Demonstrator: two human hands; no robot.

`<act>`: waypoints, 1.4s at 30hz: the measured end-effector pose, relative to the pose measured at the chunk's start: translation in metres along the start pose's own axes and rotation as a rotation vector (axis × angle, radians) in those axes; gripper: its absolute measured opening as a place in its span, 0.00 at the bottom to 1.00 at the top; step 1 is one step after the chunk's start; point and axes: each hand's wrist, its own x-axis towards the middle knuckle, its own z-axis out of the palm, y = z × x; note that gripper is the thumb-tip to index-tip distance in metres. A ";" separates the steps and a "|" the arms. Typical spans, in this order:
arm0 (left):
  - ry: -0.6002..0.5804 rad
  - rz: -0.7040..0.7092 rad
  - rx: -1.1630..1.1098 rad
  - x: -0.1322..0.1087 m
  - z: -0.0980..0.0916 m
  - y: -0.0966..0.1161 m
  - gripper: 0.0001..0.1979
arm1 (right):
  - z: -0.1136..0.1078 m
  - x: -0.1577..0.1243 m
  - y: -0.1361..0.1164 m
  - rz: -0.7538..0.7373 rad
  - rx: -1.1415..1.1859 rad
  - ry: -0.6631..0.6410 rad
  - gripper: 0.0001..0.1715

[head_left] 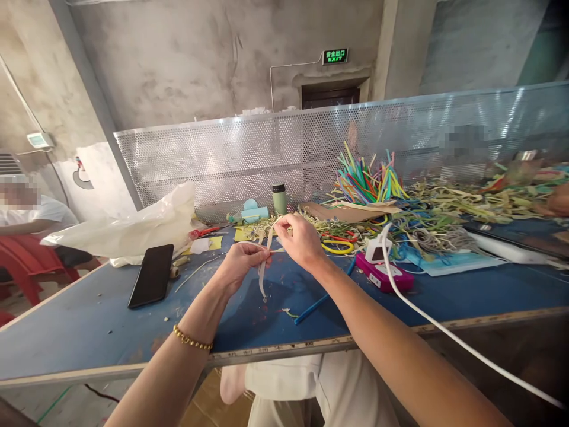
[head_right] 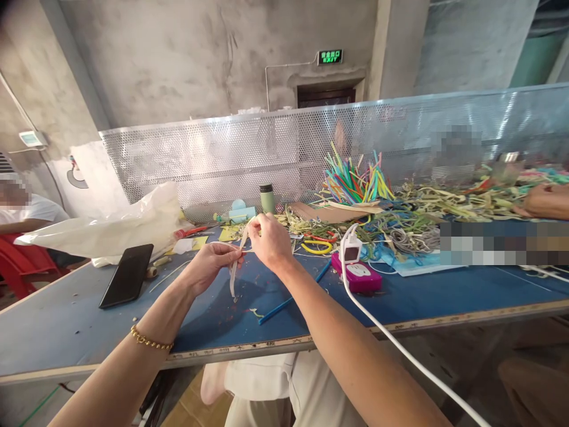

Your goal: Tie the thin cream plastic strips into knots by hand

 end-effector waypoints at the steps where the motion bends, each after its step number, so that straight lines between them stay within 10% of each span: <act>1: 0.014 -0.009 0.018 0.000 0.000 -0.001 0.13 | 0.000 -0.001 -0.002 -0.053 0.001 -0.025 0.08; 20: -0.137 -0.022 -0.029 -0.004 -0.002 -0.002 0.08 | -0.002 0.000 -0.001 0.047 0.616 -0.538 0.06; 28: -0.135 -0.018 -0.088 -0.003 -0.003 0.001 0.09 | 0.003 0.001 0.003 0.004 0.532 -0.391 0.05; 34: -0.060 0.007 -0.078 0.001 -0.008 -0.003 0.08 | -0.006 0.009 0.014 0.139 0.147 -0.130 0.23; 42: -0.074 0.008 -0.101 0.000 -0.008 -0.003 0.13 | -0.002 -0.001 0.006 0.200 0.467 -0.391 0.18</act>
